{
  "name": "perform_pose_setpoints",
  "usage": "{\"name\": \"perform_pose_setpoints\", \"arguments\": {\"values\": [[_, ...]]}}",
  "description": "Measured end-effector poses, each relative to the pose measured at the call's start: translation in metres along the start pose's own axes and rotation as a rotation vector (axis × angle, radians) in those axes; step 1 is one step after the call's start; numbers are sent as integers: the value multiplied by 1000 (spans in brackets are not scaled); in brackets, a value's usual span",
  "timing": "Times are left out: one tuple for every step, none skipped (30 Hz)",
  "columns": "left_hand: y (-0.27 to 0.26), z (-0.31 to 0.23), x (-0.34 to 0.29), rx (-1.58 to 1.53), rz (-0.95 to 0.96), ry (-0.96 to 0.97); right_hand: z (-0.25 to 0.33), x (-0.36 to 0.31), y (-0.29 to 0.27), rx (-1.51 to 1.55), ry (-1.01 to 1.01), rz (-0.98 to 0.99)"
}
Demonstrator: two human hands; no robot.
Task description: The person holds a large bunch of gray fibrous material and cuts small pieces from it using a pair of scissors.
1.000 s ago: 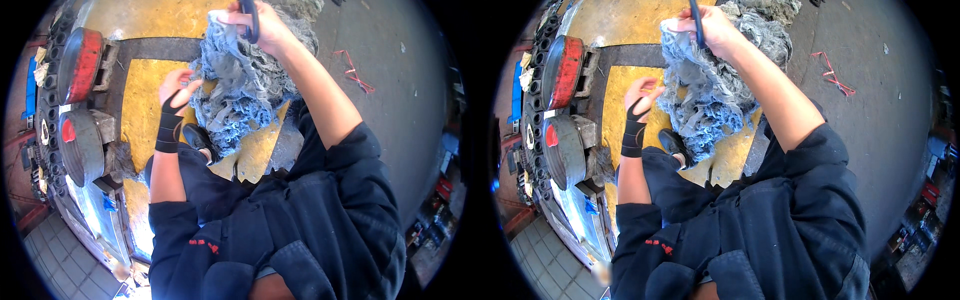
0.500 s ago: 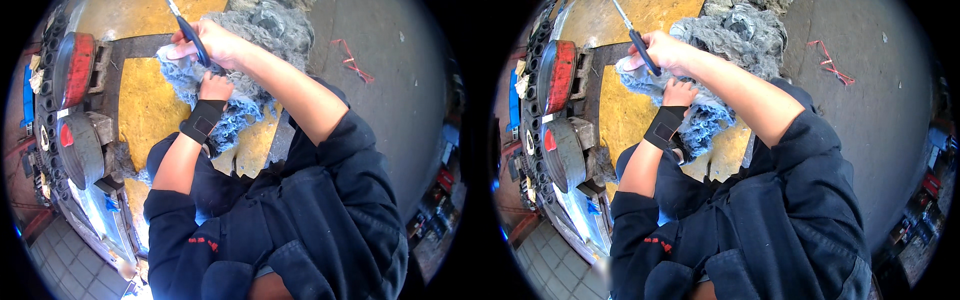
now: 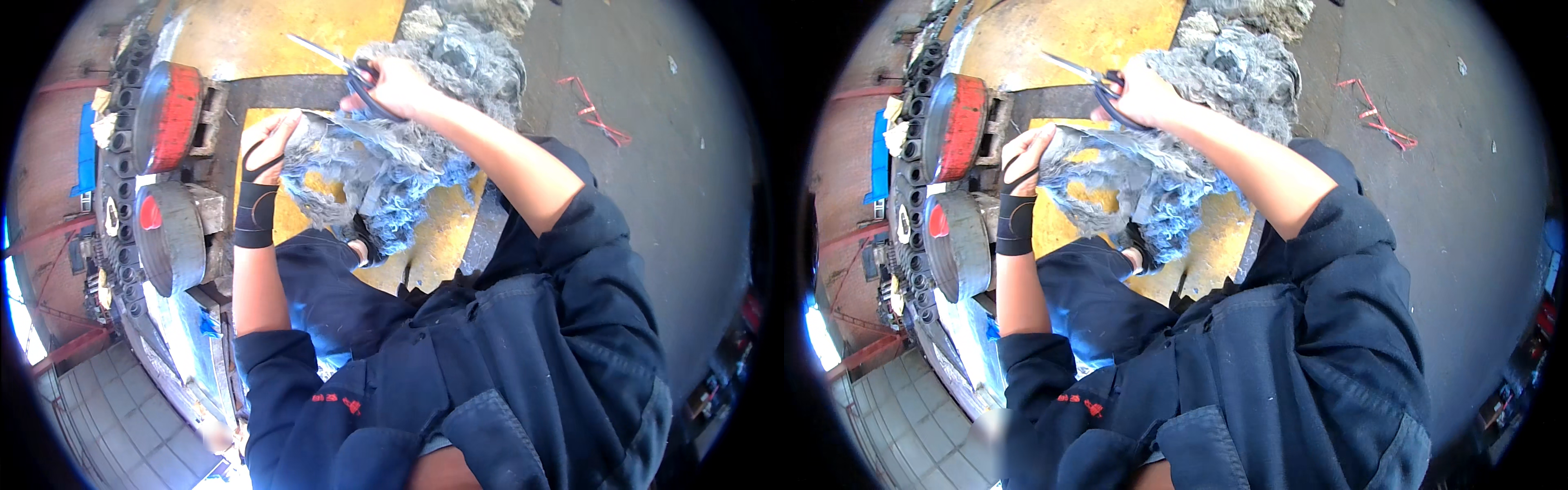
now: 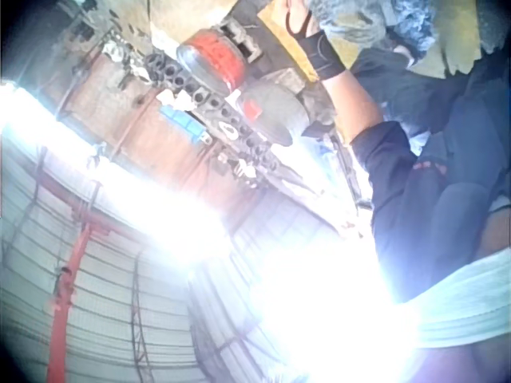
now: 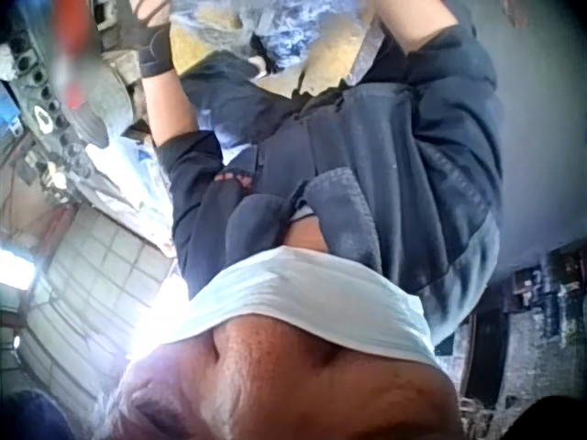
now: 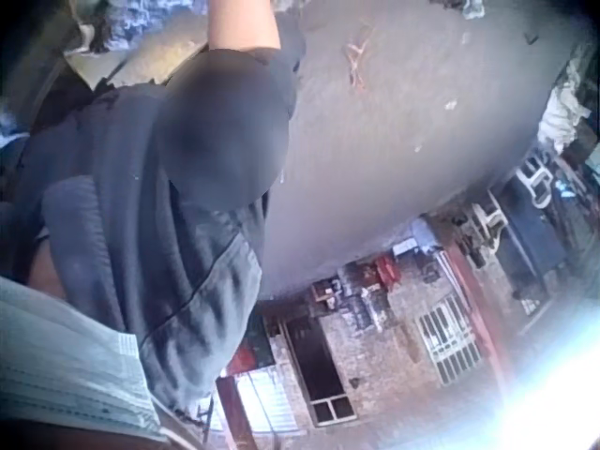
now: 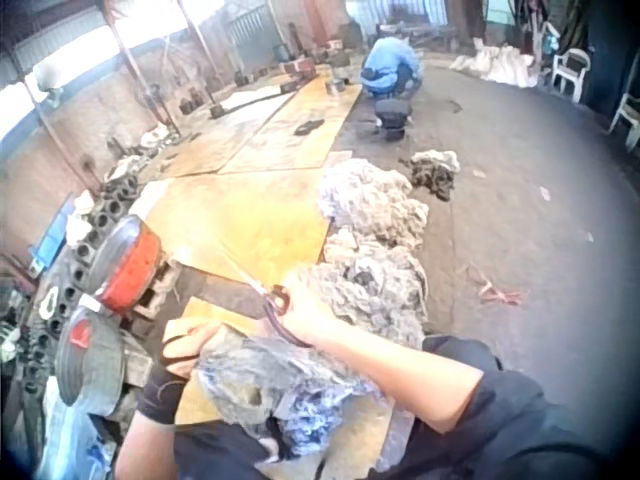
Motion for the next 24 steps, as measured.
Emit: {"name": "perform_pose_setpoints", "arguments": {"values": [[-9,-18,1,45,-12,25,-1,-5,4,29,-27,23],[-14,-35,2,91,-20,47,-4,-11,9,59,-50,44],[-9,-51,2,24,-31,31,-12,-17,11,21,-22,63],[-1,-70,0,-23,-28,16,-17,-22,10,-52,-47,5],[-4,-80,-3,-3,-35,43,-13,-30,13,-48,-93,-20],[-6,-90,-6,17,-41,69,-8,-36,14,-44,-137,-45],[-7,-102,-9,11,-42,81,-8,-41,15,-65,-134,-39],[-5,-114,-14,3,-40,89,-7,-42,16,-87,-135,-39],[-4,-127,-18,-6,-36,97,-6,-42,18,-109,-135,-40],[-5,-139,-20,-45,-47,107,-5,-42,20,-131,-134,-41],[-7,-145,-17,-55,-37,120,-10,-41,17,-136,-124,-89],[-16,-152,-19,-56,-44,128,-8,-42,19,-110,-144,-82],[-25,-163,-20,-29,-16,124,-7,-42,18,-83,-162,-77],[-31,-171,-21,-28,1,127,-7,-41,17,-61,-175,-74],[-38,-177,-22,-20,-9,117,-8,-37,14,-33,-165,-81],[-45,-182,-24,-12,-20,106,-10,-34,11,-5,-155,-80],[-54,-187,-27,-1,-13,109,-7,-34,5,-15,-135,-102],[-66,-186,-30,68,-48,136,-3,-34,-2,-25,-115,-123],[-71,-187,-34,112,-38,142,2,-35,-10,39,-164,-147],[-72,-185,-35,146,-20,154,-3,-31,-22,105,-115,-141],[-84,-177,-41,131,-21,136,6,-34,-35,130,-99,-161],[-100,-162,-47,206,-45,111,15,-37,-49,156,-83,-179],[-104,-149,-46,300,-15,117,26,-44,-68,285,-67,-162],[-104,-143,-50,395,12,117,32,-51,-80,414,-48,-139]]}}
Point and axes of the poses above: each hand's wrist, its own x-axis towards the middle knuckle, its own y-axis out of the palm, z = x × y, the point moved 6 cm from there along x, towards the middle knuckle, and after that the axes turned 12 degrees about y, right-handed, at the moved point
